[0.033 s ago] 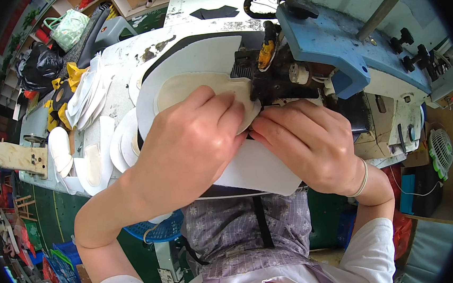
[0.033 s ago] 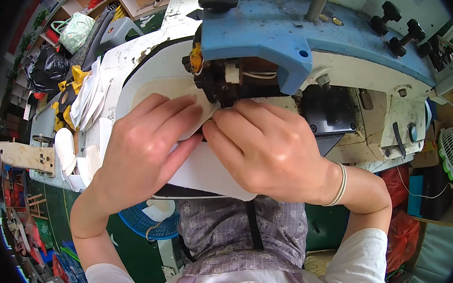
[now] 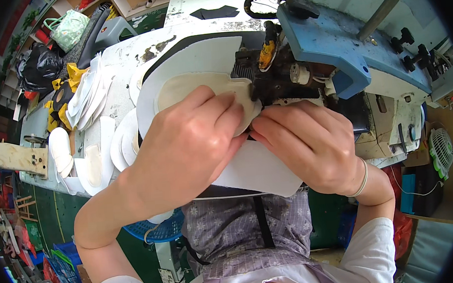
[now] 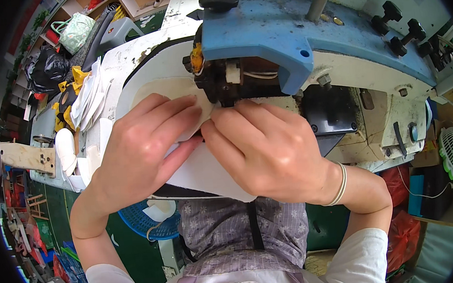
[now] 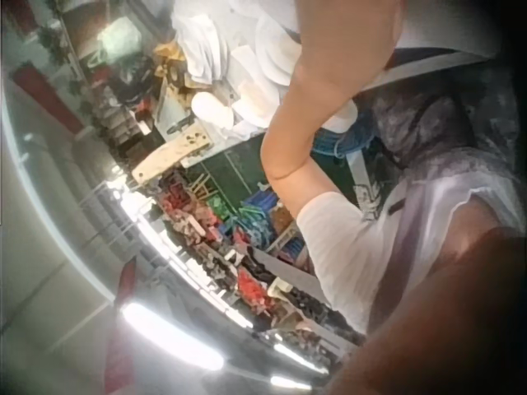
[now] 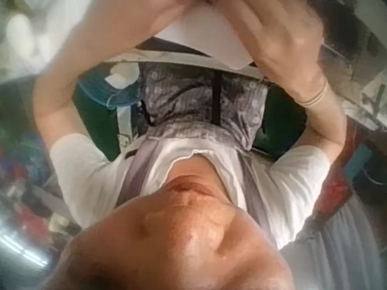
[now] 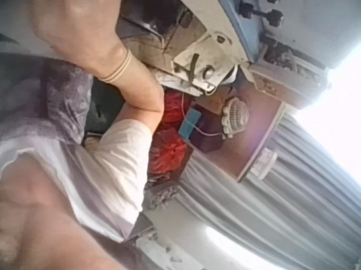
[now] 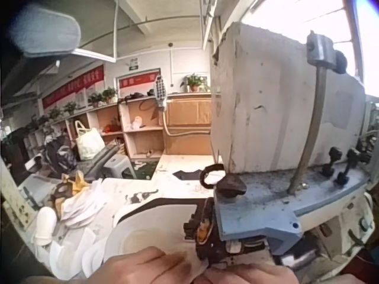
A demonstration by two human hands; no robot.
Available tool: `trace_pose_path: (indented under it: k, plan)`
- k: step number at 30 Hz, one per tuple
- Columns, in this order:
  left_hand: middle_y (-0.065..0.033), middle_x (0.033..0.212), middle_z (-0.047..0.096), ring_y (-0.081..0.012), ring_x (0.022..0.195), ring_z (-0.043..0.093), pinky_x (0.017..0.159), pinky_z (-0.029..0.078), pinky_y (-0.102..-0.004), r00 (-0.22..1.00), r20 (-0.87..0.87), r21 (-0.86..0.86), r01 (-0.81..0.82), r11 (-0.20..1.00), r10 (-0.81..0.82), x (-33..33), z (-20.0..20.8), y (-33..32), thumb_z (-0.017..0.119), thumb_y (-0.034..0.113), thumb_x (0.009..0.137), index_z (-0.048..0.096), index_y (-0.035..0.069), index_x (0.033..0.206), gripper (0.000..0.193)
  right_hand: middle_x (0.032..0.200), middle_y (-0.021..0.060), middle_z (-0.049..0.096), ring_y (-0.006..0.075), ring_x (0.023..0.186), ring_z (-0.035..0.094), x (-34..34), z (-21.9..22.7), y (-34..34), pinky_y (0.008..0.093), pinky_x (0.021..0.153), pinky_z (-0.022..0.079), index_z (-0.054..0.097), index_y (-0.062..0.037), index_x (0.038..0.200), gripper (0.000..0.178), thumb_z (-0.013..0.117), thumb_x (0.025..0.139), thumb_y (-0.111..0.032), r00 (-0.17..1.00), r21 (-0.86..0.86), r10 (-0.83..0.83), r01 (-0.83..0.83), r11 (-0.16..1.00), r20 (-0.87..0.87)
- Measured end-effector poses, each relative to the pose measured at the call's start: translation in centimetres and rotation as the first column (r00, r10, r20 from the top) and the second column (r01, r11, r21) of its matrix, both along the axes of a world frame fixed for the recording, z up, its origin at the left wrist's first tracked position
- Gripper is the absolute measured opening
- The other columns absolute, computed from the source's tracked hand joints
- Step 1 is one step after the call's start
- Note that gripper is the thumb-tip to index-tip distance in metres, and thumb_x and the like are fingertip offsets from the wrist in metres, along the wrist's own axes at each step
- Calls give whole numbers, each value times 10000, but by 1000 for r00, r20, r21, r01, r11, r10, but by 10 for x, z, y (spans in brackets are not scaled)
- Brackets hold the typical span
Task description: The person stitches shoe padding components together using a sewing machine, sorts and stacks padding pieces from a basket by hand, and sews additional padding layers with the machine.
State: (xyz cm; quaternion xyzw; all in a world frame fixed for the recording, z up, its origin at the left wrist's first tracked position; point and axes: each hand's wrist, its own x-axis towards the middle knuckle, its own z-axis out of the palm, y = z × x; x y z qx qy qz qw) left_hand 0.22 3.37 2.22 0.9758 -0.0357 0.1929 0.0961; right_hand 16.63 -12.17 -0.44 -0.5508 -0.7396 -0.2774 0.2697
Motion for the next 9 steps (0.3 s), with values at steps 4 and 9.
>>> trace_pose_path:
  k: [4, 9]
  plan:
    - [-189, 1181, 690, -358, 940, 643, 827, 560, -428, 999, -15, -80, 44, 996, -45, -1, 2, 15, 788, 92, 755, 687, -47, 1113, 397, 972, 108, 648, 208, 782, 667, -1, 5, 1, 294, 662, 558, 691, 14, 984, 395, 656, 628, -152, 998, -33, 54, -53, 998, 41]
    - [-192, 1267, 672, -362, 1199, 586, 1015, 497, -458, 956, -92, 46, 285, 958, -280, 6, 6, 54, 779, 152, 796, 719, 48, 1216, 437, 971, 96, 637, 210, 777, 665, 1, 2, -2, 301, 682, 564, 693, 9, 1025, 454, 660, 603, -155, 998, -139, 0, 10, 990, 70]
